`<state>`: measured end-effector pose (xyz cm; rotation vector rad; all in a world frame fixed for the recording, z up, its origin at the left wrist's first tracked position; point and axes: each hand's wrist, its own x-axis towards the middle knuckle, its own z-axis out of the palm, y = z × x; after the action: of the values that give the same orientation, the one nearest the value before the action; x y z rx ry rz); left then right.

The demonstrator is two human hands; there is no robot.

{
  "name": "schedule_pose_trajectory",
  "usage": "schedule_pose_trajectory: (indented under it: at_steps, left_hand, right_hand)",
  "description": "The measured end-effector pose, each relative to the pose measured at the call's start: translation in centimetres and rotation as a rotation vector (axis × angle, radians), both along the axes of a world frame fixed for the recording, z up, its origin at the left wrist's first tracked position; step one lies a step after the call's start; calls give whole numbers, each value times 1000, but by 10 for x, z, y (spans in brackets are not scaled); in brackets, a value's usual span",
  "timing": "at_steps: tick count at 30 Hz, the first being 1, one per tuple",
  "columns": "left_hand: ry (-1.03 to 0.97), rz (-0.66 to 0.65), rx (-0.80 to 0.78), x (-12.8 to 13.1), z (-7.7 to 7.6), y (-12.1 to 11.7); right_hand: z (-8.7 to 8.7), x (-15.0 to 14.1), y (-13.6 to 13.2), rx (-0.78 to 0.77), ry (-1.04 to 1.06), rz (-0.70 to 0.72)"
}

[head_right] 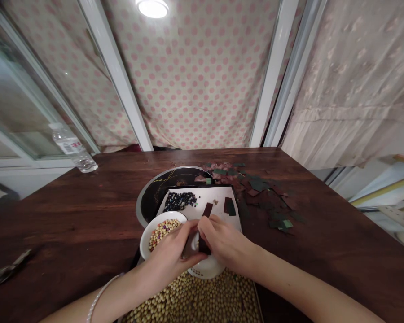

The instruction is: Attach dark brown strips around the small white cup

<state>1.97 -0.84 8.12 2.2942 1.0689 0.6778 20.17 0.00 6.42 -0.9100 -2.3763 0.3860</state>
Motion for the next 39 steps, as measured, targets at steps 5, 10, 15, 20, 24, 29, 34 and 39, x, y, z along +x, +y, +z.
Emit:
schedule_pose_trajectory:
  at_steps: [5,10,15,20,24,29,34,39]
  left_hand:
    - [1,-8,-4,0,-1,0]
    - [8,11,-32,0,0,-1]
    - [13,-11,-29,-1,0,0]
    - [7,-5,-13,-1,-2,0]
    - [9,-4,3,-1,-4,0]
    - [11,9,24,-1,-6,0]
    - [13,5,20,-1,-4,-1]
    - [8,-11,-3,-2,-2,0]
  right_hand:
    - [8,3,-4,-27,-44,54]
    - [12,4,-11,-174,-64,64]
    - [13,1,-8,-177,-20,-3]
    - [13,1,-4,-114,-48,-6]
    - [10,2,-1,-61,-50,2]
    - [4,2,1,44,-42,11]
    - [3,2,0,168,-95,64]
    - [10,4,-6,161,-147,113]
